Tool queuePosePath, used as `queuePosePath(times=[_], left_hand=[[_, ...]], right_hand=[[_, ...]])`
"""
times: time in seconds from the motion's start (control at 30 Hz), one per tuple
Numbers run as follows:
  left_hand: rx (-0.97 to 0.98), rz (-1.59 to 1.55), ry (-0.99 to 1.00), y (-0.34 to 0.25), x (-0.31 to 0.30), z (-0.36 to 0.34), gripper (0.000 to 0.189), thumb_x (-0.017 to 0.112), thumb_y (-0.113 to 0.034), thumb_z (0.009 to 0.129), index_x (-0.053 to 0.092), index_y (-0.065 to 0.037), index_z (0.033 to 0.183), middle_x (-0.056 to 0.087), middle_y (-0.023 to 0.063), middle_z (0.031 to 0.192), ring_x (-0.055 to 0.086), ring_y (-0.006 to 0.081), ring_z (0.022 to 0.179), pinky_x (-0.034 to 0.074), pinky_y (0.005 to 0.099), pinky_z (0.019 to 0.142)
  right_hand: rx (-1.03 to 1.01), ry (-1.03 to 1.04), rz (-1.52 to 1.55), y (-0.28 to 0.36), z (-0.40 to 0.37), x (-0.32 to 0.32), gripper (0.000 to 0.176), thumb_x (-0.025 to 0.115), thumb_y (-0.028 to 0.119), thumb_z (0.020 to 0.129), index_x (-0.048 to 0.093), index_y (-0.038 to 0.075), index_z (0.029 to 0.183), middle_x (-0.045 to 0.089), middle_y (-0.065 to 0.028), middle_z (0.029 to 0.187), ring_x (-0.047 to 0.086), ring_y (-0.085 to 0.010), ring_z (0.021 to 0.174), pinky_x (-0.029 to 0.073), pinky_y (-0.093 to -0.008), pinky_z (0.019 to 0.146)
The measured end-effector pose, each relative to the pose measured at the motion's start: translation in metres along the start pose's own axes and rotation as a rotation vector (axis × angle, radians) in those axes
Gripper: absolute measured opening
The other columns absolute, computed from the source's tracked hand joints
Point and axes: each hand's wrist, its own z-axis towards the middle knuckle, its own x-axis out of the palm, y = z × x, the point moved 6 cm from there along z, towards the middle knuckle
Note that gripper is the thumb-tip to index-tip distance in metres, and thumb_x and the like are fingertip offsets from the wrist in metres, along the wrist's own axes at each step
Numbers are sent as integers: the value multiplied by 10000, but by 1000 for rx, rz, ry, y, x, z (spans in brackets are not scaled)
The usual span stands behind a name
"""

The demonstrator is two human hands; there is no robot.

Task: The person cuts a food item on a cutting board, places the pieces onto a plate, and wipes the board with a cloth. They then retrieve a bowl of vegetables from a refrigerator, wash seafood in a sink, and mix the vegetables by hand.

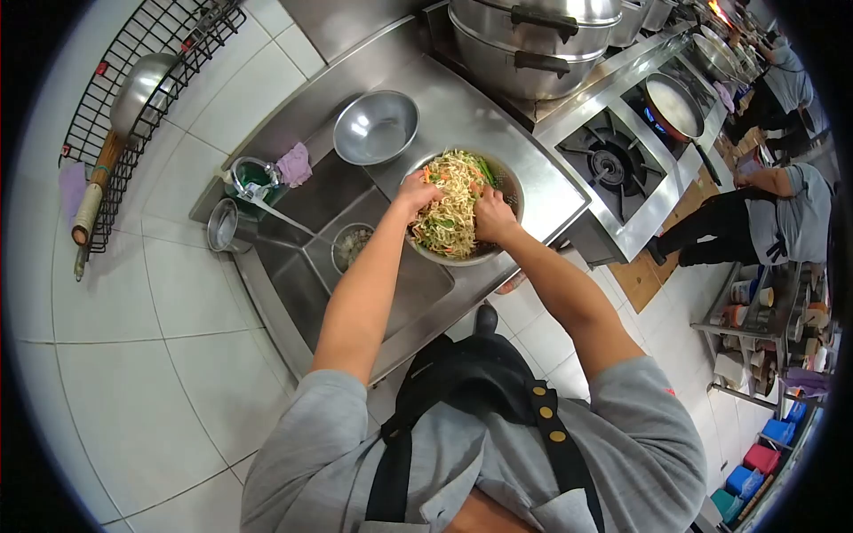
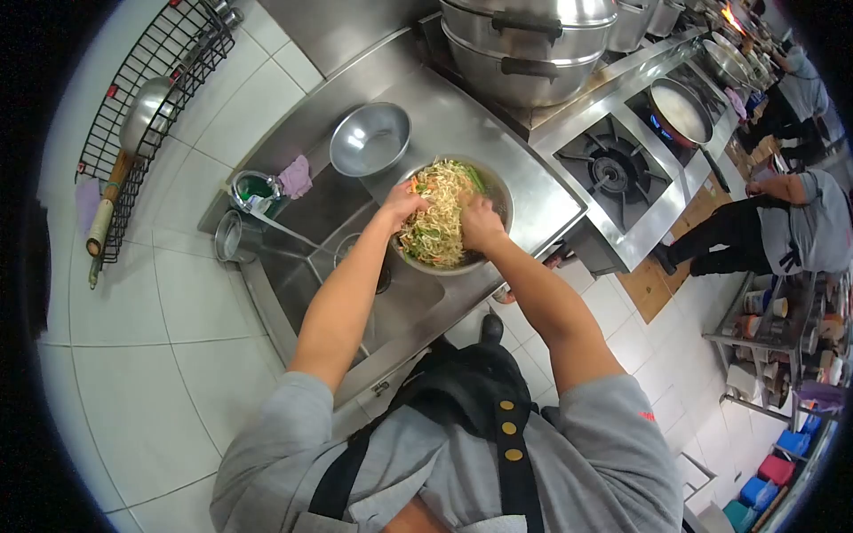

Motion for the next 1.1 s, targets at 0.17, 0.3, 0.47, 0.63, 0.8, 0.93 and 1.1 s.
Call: queuePosePath(times=[0.17,0.3,0.47,0.63,0.8,0.93,1.1], left_hand=[[-78,-120,127,-18,4,-25,538,595,19,571,535,-24,1104,594,87,847,581,201,737,477,328,652],[-14,-337,229,-10,11,-9,524,563,48,579,539,-36,1096,576,82,894,564,200,827,465,367,713],[-76,-517,376,-40,12,-24,325,524,-111,743,539,-43,1060,575,94,984,557,222,936,454,401,830],[-85,-417,318,-65,12,-34,385,539,-294,833,524,-80,1152,585,84,1084,573,235,962,435,427,883],[-34,-298,249,-69,24,-40,492,663,-248,751,514,-39,1170,565,133,1138,554,253,1031,443,400,883],[111,101,-171,-28,19,-29,698,792,-224,544,521,-22,1155,590,156,1085,577,282,988,456,346,849],[68,-84,-22,-13,26,-12,587,730,-151,596,526,-9,1129,590,138,1084,585,246,965,475,349,820]], right_hand=[[113,-50,408,-23,15,-7,487,660,91,605,535,18,1071,612,-242,932,596,-382,910,496,-425,785],[141,-79,578,-33,28,-21,506,682,132,565,573,43,1052,613,-236,975,589,-384,939,491,-410,814],[209,52,468,-16,34,-77,557,691,159,547,591,38,1082,629,-215,985,605,-339,943,492,-392,822],[143,143,478,10,38,-114,481,678,184,593,620,36,1047,640,-198,972,620,-307,934,495,-374,809],[58,212,881,15,40,-112,446,643,183,633,611,37,1053,648,-195,917,628,-333,832,503,-385,757],[28,163,535,5,5,-96,647,584,72,603,473,62,1240,596,-205,1075,569,-323,994,451,-338,855],[142,36,980,-27,7,-18,803,597,30,574,365,31,1343,522,-194,1223,513,-298,1119,406,-312,934]])
